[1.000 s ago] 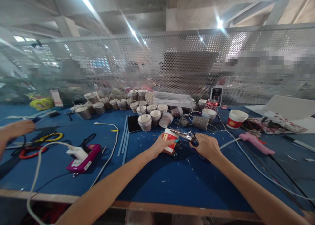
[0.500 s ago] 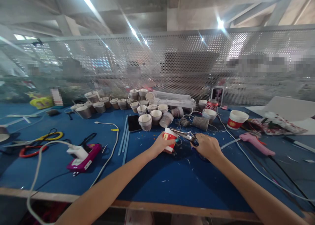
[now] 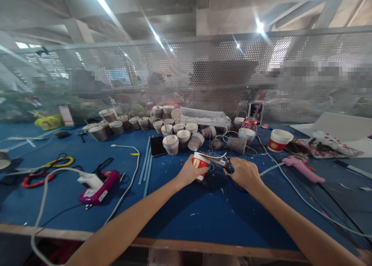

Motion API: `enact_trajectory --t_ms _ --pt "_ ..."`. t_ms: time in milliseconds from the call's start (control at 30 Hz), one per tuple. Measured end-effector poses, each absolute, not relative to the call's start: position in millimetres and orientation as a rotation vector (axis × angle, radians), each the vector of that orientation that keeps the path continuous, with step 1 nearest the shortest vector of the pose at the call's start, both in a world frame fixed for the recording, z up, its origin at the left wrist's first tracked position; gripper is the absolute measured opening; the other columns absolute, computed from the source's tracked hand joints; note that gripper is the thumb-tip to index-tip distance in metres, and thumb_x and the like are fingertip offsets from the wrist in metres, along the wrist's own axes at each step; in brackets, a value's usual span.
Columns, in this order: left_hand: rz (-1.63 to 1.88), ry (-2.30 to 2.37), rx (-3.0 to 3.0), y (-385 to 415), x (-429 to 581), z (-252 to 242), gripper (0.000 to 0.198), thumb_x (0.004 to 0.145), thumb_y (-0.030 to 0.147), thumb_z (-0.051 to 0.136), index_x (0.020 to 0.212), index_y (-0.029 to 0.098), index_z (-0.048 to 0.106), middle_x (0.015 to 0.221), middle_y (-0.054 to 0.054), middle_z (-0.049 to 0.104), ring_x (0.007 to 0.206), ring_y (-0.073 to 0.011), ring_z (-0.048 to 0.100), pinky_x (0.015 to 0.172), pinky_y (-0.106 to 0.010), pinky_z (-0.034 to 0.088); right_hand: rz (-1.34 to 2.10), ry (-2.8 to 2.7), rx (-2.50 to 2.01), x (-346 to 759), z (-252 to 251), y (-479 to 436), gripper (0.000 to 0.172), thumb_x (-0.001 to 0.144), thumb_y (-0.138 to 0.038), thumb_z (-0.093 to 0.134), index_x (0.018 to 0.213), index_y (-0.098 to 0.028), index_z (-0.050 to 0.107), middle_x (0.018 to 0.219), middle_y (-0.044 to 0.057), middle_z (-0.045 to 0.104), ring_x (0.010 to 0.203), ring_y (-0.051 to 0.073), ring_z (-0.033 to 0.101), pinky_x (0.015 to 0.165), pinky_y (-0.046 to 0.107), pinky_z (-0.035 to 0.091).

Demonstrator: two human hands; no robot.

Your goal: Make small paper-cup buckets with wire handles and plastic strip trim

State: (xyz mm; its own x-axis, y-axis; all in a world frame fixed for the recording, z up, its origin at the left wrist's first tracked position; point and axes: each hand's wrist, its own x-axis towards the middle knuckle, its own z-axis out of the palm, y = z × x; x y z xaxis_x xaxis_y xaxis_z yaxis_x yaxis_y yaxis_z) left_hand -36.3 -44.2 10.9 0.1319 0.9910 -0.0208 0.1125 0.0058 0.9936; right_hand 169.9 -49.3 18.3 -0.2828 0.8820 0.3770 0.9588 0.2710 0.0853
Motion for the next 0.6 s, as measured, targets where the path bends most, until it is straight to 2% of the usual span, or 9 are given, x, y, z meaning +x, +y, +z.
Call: enact_trajectory --t_ms 600 --pt "1.016 1.415 1.592 -49.8 -39.2 18.0 0.045 0.059 0.031 0.070 0.093 0.016 0.044 0.071 0.001 0.056 0.059 -0.0123 0.054 0.053 -0.023 0.043 -0.530 -2.231 -1.595 172.0 11.5 -47.5 0.028 0.077 -0.040 0.048 0.075 -0.015 0.060 0.071 0.006 0.064 0.067 0.018 0.059 0.054 0.025 0.031"
